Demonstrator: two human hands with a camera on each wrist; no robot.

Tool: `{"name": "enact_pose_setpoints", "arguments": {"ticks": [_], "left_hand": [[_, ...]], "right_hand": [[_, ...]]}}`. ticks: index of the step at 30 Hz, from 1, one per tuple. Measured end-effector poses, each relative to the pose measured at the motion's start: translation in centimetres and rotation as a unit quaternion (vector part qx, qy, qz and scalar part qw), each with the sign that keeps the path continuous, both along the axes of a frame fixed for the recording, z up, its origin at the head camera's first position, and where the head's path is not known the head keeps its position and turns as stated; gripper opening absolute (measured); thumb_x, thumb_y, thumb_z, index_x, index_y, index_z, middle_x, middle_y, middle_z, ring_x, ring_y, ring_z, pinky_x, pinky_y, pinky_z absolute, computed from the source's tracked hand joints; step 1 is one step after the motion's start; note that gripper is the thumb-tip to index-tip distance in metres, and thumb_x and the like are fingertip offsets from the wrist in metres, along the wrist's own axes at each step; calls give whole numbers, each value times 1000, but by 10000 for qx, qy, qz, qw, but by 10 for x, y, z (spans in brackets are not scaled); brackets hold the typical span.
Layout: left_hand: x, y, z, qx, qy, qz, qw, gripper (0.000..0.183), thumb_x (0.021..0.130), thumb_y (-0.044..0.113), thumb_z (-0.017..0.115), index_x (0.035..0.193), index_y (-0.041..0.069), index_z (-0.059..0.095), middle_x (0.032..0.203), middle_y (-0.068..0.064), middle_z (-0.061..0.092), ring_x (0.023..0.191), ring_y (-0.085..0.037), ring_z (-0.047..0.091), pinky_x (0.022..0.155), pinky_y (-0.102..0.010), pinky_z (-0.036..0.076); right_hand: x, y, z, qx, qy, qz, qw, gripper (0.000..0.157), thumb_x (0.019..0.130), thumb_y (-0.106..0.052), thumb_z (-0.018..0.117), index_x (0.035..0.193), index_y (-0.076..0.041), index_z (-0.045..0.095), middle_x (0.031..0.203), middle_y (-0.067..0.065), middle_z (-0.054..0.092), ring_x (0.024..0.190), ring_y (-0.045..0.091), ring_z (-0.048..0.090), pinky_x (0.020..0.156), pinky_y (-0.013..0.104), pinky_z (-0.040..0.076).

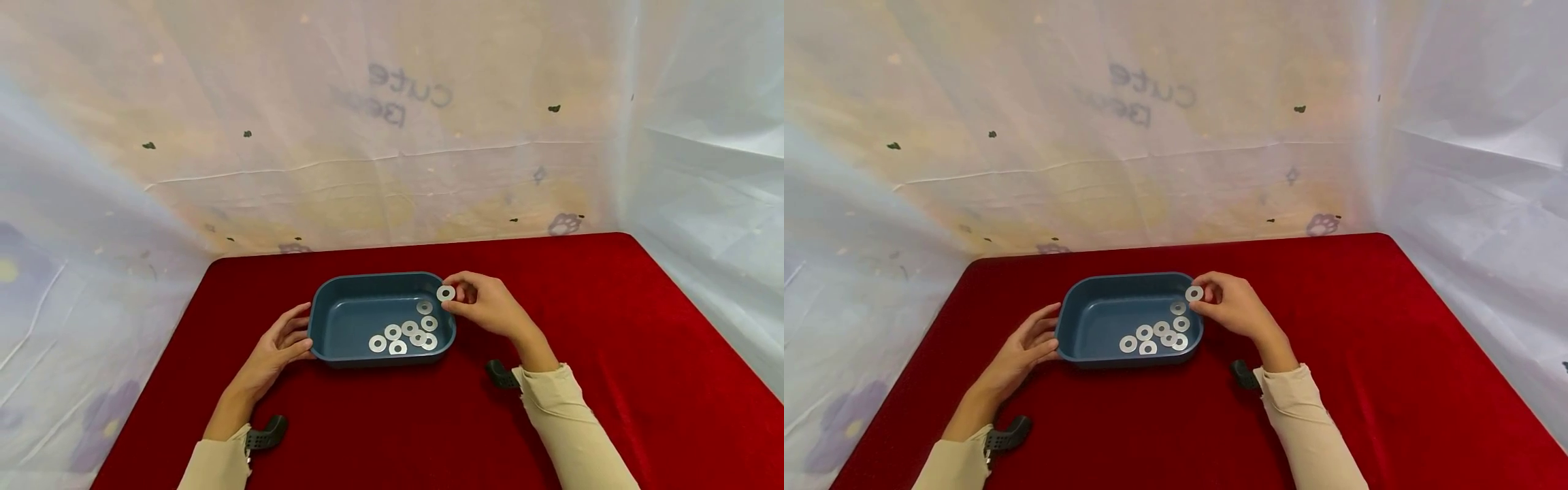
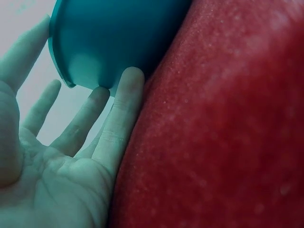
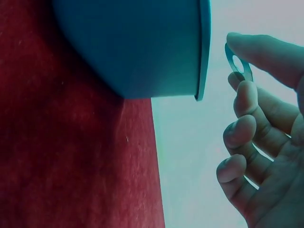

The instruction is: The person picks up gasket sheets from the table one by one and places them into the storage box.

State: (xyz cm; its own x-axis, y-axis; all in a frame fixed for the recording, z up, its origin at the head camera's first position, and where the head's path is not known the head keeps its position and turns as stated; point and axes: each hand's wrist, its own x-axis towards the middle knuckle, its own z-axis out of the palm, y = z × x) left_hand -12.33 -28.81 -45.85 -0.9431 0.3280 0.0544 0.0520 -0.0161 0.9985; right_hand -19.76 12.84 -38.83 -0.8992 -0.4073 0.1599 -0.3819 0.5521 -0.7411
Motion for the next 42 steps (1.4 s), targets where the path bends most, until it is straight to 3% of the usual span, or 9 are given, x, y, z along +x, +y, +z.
{"name": "enact_pose_setpoints", "arguments": {"ticks": [12,26,32,42], "left_hand": [[0,0,2,-9,-300,160,9994,64,102,7,54,158,18,24,149,-17,40,115,-13,64,89,-35,58],[1,0,1,51,-491,237,9985,62,103,9,53,158,14,24,149,-14,41,117,-15,63,91,-34,58],[1,1,2,69,-472,198,9987,60,102,8,52,157,14,27,149,-15,42,117,-16,63,91,-35,58],[0,0,2,91,-473,210,9986,58,102,7,52,156,12,29,147,-14,43,116,-16,63,90,-34,58]], "right_hand": [[-3,-25,7,364,3,237,9991,31,86,-24,79,113,-14,68,81,-1,54,66,16,48,58,25,41],[-5,-42,8,612,-185,107,9979,39,86,-23,79,121,-10,68,81,0,56,66,15,48,58,26,42],[-5,-41,6,666,-244,82,9974,49,88,-22,77,132,-7,62,82,0,58,66,14,48,59,26,42],[4,-22,2,348,-223,-178,9990,42,90,-22,74,128,-9,65,81,1,57,67,15,50,58,24,42]]}}
